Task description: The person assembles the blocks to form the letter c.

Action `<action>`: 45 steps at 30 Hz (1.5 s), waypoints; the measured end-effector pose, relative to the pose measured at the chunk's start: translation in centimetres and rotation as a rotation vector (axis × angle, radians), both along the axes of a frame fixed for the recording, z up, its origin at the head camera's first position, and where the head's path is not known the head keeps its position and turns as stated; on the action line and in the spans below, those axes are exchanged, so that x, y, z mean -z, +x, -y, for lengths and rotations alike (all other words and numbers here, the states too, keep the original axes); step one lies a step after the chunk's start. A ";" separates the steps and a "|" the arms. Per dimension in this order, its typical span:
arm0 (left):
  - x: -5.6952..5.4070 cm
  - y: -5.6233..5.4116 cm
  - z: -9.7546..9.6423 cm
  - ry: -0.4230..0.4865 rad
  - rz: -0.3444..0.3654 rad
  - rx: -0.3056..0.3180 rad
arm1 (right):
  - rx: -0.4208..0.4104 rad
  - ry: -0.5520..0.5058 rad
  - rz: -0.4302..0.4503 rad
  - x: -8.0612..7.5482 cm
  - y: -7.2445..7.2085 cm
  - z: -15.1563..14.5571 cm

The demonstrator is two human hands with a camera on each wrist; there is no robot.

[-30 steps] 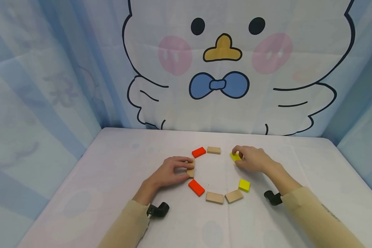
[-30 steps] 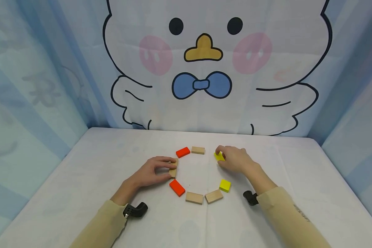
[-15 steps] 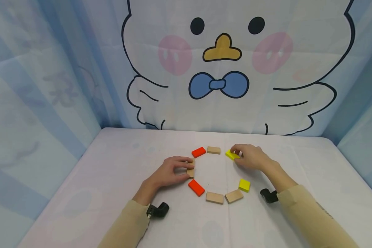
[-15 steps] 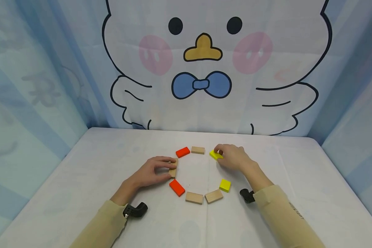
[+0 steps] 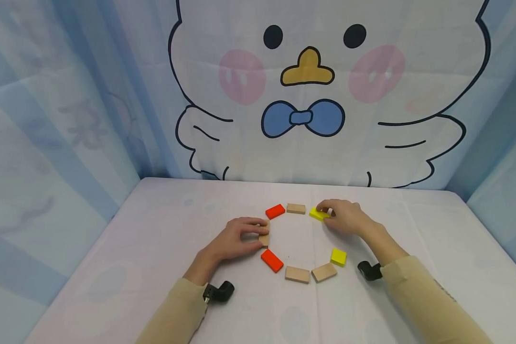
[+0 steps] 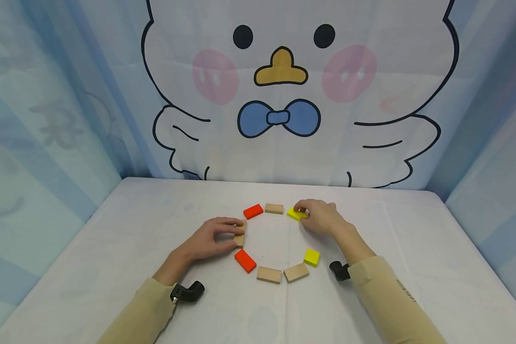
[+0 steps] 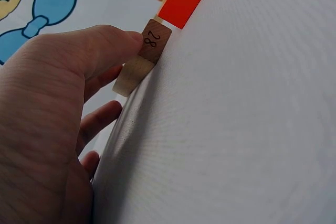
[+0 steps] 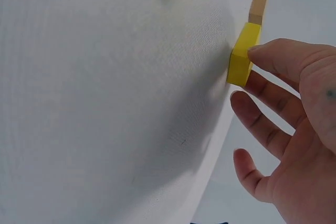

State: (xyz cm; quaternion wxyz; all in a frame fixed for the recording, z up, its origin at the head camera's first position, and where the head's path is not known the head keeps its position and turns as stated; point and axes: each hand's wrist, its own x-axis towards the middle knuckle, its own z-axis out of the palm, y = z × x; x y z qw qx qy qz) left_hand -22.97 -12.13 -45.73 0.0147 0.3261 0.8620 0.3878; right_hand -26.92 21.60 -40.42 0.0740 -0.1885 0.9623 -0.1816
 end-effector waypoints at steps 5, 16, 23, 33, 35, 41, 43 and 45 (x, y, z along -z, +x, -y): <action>0.0 0.0 0.0 0.000 -0.002 -0.002 | -0.003 -0.002 -0.003 0.1 -0.1 0.0; 0.0 0.0 0.1 -0.011 0.003 -0.010 | -0.011 -0.013 -0.008 0.0 -0.2 0.3; 0.1 0.1 0.0 -0.010 0.006 -0.017 | -0.002 -0.016 -0.004 0.1 -0.2 0.3; 0.1 0.1 0.0 -0.021 0.007 -0.018 | 0.000 -0.014 -0.001 0.0 -0.1 0.3; 0.0 0.1 0.0 -0.019 0.005 -0.016 | 0.001 -0.014 0.000 0.0 -0.1 0.3; 0.0 0.1 0.0 -0.012 0.004 -0.011 | 0.009 -0.013 0.000 -0.1 -0.1 0.4; 0.0 0.1 0.0 -0.011 0.006 -0.011 | 0.013 -0.011 0.005 -0.1 -0.1 0.4; 0.0 0.1 0.0 -0.010 0.008 -0.011 | 0.016 -0.010 0.009 -0.1 -0.1 0.4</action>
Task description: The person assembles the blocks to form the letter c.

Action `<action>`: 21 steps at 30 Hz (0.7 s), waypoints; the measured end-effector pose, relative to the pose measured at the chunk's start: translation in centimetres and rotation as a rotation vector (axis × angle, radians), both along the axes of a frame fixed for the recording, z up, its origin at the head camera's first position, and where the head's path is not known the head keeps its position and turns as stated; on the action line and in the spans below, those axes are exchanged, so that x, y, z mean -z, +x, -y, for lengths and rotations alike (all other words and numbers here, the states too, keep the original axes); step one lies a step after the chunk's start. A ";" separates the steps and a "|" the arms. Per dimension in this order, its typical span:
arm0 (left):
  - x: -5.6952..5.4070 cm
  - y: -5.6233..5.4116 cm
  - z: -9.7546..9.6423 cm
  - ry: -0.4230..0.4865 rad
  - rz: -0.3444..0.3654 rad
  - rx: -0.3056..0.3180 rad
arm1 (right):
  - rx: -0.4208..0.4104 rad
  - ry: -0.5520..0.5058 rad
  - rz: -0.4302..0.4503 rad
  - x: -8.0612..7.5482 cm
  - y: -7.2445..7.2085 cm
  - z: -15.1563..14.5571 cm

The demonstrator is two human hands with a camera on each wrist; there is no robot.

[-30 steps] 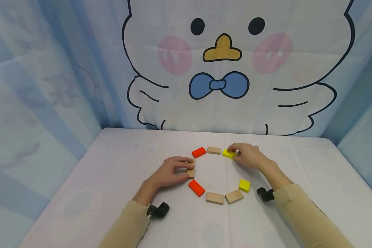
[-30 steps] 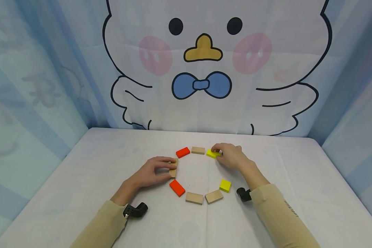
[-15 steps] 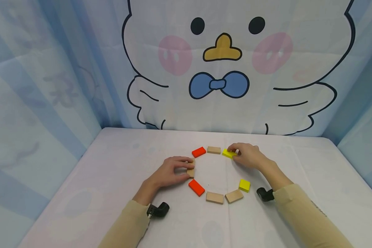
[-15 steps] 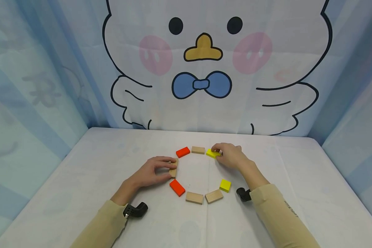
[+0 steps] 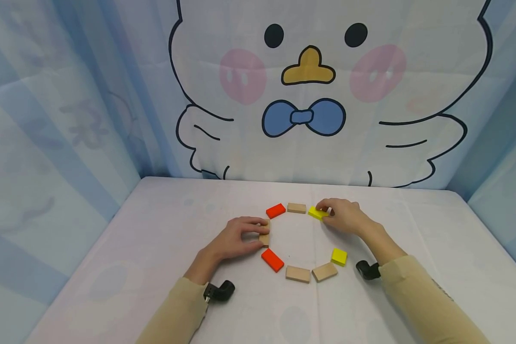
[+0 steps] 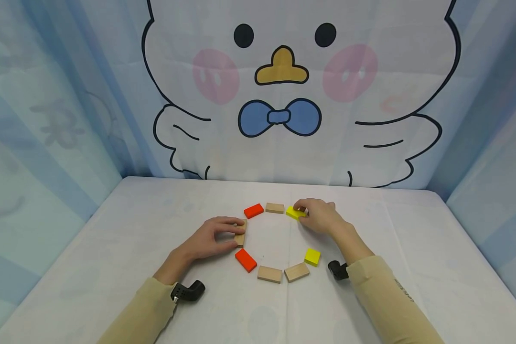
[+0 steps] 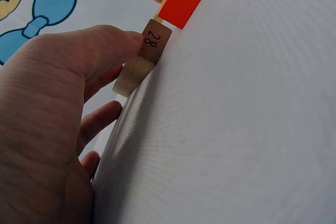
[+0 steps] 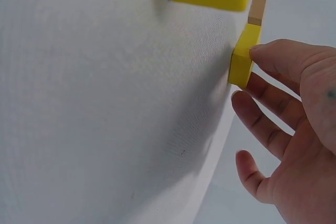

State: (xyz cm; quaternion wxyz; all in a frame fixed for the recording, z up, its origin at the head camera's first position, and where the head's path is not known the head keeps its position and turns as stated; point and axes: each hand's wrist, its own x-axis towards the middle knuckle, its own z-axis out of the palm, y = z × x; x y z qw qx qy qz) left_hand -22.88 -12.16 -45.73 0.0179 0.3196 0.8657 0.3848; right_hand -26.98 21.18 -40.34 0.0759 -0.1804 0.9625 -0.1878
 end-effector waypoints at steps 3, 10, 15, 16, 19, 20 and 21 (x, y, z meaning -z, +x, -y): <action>0.0 0.0 0.0 -0.001 0.003 -0.003 | 0.001 -0.001 0.000 0.0 0.0 0.0; 0.0 0.1 0.0 -0.005 0.005 -0.010 | -0.001 -0.004 -0.006 0.1 0.1 -0.1; 0.1 0.0 -0.1 -0.003 -0.001 -0.004 | 0.018 -0.019 -0.018 -0.1 0.4 -0.3; 0.1 0.0 -0.1 -0.002 -0.004 -0.001 | 0.024 -0.023 -0.024 -0.2 0.4 -0.4; 0.2 -0.1 0.0 0.004 -0.018 0.003 | 0.023 -0.038 -0.049 -0.6 0.6 -0.7; 0.2 -0.1 0.0 0.008 -0.022 0.003 | 0.024 -0.041 -0.057 -0.8 0.6 -0.8; 0.3 -0.1 0.0 0.013 -0.025 0.004 | 0.025 -0.041 -0.066 -0.9 0.7 -1.0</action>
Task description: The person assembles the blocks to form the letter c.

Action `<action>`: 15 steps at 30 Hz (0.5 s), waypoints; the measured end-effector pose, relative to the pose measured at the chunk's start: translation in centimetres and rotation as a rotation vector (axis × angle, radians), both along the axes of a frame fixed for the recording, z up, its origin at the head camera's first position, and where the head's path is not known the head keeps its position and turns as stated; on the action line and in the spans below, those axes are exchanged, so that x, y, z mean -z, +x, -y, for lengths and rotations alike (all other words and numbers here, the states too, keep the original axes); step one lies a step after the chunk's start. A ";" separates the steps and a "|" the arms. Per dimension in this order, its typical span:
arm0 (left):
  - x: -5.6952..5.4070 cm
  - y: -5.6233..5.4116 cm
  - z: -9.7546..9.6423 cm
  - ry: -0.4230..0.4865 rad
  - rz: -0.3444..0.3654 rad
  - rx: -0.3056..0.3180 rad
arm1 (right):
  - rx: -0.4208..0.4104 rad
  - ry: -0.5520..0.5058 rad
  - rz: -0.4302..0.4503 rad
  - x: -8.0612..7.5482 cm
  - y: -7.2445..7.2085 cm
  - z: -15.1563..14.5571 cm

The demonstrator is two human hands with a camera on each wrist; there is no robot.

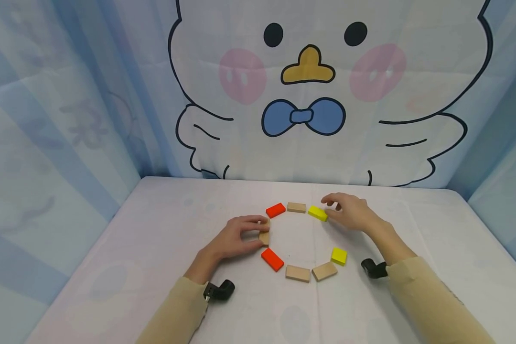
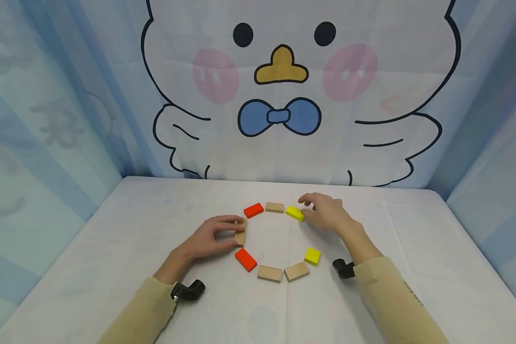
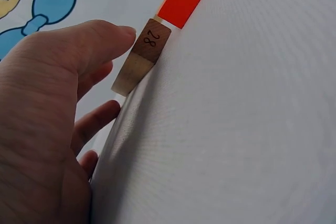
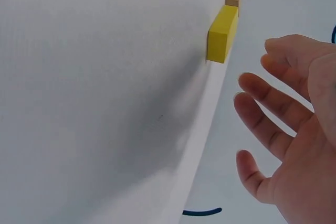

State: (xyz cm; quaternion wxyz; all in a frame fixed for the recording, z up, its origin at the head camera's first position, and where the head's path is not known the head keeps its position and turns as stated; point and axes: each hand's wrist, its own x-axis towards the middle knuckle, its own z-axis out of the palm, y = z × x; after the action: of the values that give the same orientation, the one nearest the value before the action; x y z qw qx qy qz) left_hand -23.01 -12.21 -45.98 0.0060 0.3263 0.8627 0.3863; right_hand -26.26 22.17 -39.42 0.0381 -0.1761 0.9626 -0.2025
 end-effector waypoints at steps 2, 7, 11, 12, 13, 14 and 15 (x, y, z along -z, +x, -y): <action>0.0 -0.1 0.1 0.015 -0.006 0.002 | -0.001 -0.002 -0.017 -0.3 0.2 -0.3; -0.1 0.0 0.2 0.049 0.014 0.004 | 0.012 -0.016 -0.067 -0.7 0.9 -1.2; -0.6 0.2 0.6 0.058 0.031 -0.011 | 0.049 -0.032 -0.133 -0.9 1.8 -1.7; -0.8 0.2 0.7 0.057 0.031 -0.019 | 0.061 -0.039 -0.154 -1.0 2.0 -1.8; -1.0 0.2 0.9 0.056 0.028 -0.030 | 0.073 -0.049 -0.177 -1.1 2.3 -2.0; -1.1 0.2 1.1 0.050 0.025 -0.047 | 0.083 -0.059 -0.202 -1.3 2.6 -2.1; -1.3 0.2 1.3 0.043 0.018 -0.066 | 0.091 -0.072 -0.228 -1.4 2.8 -2.2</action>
State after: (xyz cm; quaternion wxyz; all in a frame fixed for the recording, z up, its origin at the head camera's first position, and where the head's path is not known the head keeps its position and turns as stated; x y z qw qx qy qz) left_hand -22.82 -13.48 -44.65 -0.0058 0.2943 0.8644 0.4076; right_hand -23.44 24.41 -38.03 -0.0870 -0.1553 0.9597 -0.2173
